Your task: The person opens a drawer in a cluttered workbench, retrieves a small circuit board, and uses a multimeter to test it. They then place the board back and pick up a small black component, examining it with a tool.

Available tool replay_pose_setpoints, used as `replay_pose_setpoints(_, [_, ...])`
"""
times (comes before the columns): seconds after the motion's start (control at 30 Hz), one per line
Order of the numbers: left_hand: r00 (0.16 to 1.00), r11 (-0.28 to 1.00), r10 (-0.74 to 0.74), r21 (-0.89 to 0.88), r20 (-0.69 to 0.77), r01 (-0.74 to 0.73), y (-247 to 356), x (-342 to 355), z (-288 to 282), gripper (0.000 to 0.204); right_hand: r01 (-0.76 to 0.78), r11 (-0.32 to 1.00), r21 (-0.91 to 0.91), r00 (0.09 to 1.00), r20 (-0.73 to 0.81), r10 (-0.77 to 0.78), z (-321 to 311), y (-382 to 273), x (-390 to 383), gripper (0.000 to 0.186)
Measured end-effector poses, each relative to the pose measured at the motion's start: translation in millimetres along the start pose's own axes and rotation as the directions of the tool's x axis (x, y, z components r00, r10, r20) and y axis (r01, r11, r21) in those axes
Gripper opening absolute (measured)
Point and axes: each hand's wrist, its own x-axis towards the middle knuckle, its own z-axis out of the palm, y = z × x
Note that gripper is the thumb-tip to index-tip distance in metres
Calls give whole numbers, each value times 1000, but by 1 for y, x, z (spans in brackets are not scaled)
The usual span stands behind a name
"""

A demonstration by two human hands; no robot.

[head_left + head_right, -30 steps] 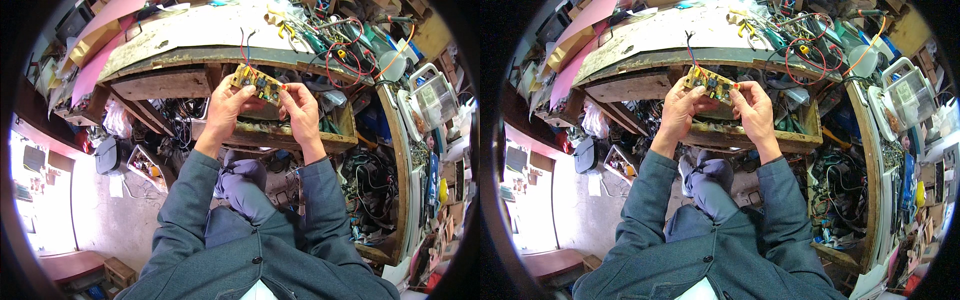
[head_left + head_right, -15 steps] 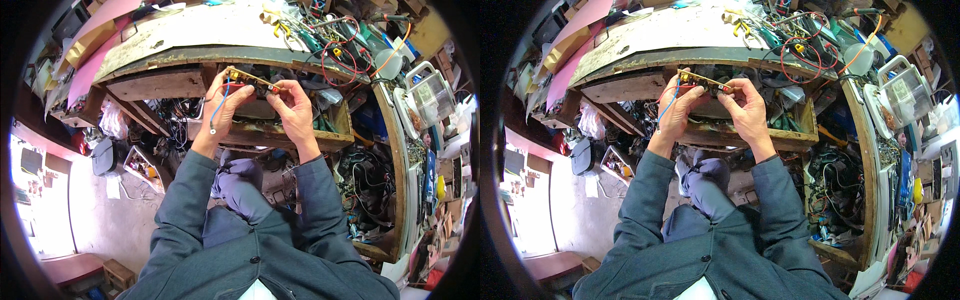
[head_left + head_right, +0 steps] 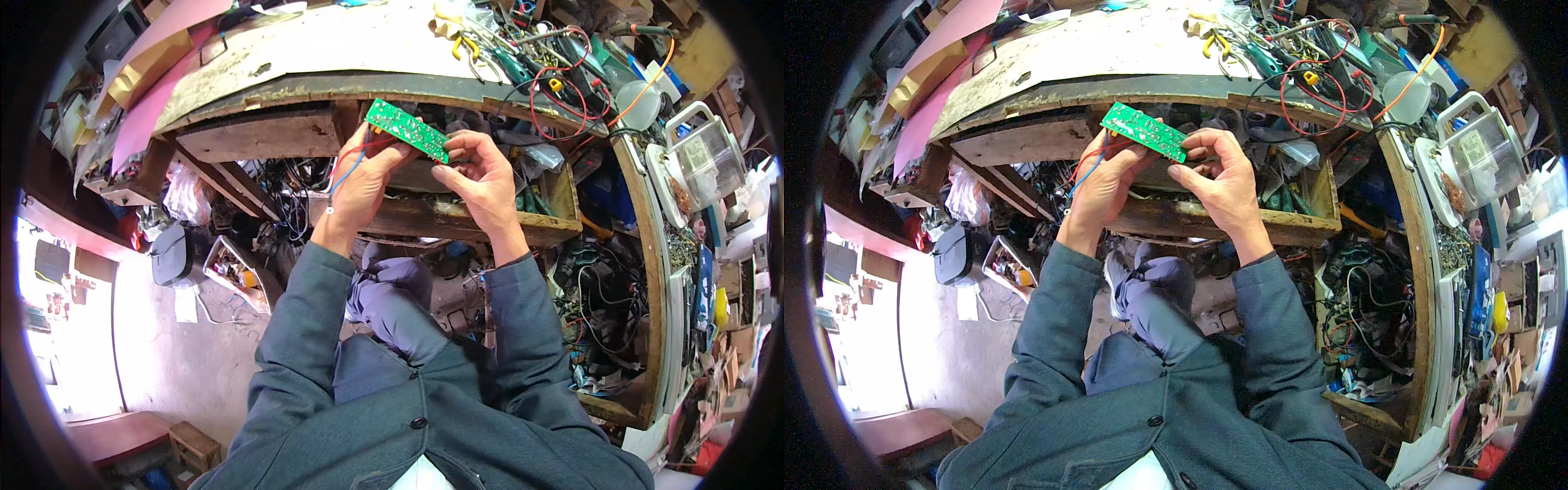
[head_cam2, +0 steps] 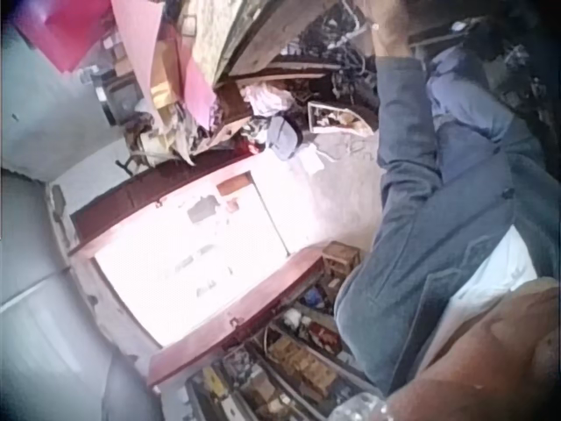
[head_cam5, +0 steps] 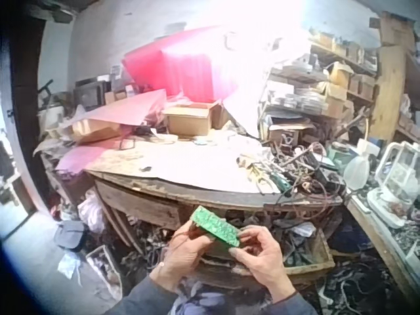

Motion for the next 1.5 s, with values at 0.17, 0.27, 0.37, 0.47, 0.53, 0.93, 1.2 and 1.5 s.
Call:
replay_pose_setpoints(0.17, [999, 998, -24, -59, -24, 23, 3, 0, 4, 38, -43, 998, 46, 999, -5, 43, 1, 0, -1, 46])
replay_pose_setpoints(0.27, [1000, 1000, -13, 22, -6, 13, 2, -2, 1, 47, -37, 999, -3, 999, 4, 37, 1, -1, -2, 54])
replay_pose_setpoints(0.37, [1000, 1000, -20, 16, 18, 20, 0, 0, 1, 48, -47, 998, -44, 999, -11, 47, 2, -2, -4, 61])
replay_pose_setpoints(0.47, [999, 999, -38, 20, 3, 38, 0, 2, 3, 49, -40, 989, -144, 999, -24, 37, -1, -1, -4, 59])
replay_pose_setpoints(0.53, [1000, 1000, -26, 17, 0, 26, 1, -2, -2, 46, 4, 971, -238, 999, 43, 6, 1, -3, -3, 53])
replay_pose_setpoints(0.93, [988, 993, -65, 90, -141, 78, -1, 0, 5, 46, -191, 980, 45, 968, 173, 181, -5, -13, -5, 24])
replay_pose_setpoints(1.2, [970, 983, 31, 182, -243, 15, -8, 5, 9, 40, -193, 979, 67, 978, 88, 186, -22, -26, 13, 24])
replay_pose_setpoints(1.5, [961, 961, 153, 263, -228, -90, -18, 10, 10, 35, -214, 733, 646, 897, -167, 408, -137, -49, 166, 28])
